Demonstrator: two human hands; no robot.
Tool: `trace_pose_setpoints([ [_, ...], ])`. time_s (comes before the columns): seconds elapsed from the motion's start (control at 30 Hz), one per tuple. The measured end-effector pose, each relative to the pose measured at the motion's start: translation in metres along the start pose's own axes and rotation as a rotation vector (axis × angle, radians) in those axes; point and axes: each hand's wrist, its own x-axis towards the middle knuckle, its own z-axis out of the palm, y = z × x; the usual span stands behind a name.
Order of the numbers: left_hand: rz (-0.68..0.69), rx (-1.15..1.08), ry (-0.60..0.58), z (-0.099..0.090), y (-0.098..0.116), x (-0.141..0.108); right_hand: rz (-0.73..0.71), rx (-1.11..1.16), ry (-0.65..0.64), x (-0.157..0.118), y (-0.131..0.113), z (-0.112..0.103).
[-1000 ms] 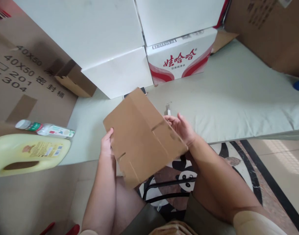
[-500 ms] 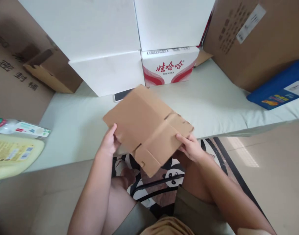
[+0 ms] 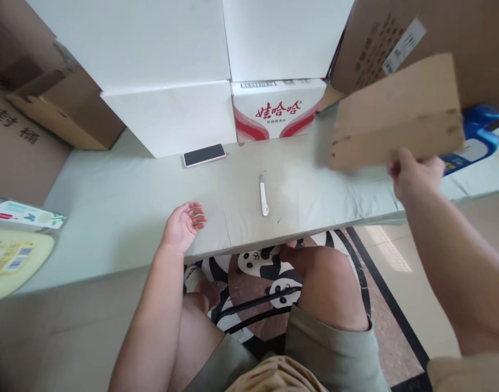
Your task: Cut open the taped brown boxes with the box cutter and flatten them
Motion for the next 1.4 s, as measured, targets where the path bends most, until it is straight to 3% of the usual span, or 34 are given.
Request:
trace_pose_setpoints([
  [0.2, 0.038, -0.002, 0.021, -0.004, 0.001, -0.007, -0.083, -0.254, -0.082, 0.03, -0.006, 0.047],
  [0.4, 0.093, -0.068, 0.02, -0.021, 0.011, -0.018, -0.19, -0.487, -0.215, 0.011, -0.005, 0.11],
  [0.53, 0.111, -0.107, -0.014, -0.03, 0.013, -0.027, -0.24, -0.624, -0.261, -0.007, -0.01, 0.121],
  [0.63, 0.151, -0.147, -0.037, -0.037, 0.015, -0.033, -0.288, -0.715, -0.315, -0.007, -0.034, 0.121],
  [0.73, 0.201, -0.196, -0.049, -0.048, 0.02, -0.038, -0.388, -0.781, -0.357, -0.005, -0.076, 0.133],
  [0.83, 0.245, -0.219, -0.051, -0.062, 0.025, -0.042, -0.509, -0.798, -0.384, -0.008, -0.123, 0.165],
  [1.03, 0.284, -0.235, -0.028, -0.088, 0.035, -0.051, -0.767, -0.697, -0.455, -0.022, -0.224, 0.259],
  [1.17, 0.268, -0.395, -0.024, -0.1, 0.04, -0.051, -0.921, -0.626, -0.502, -0.034, -0.302, 0.322],
  [1.4, 0.158, -0.589, 0.041, -0.123, 0.053, -0.041, -0.957, -0.52, -0.434, -0.063, -0.446, 0.414],
])
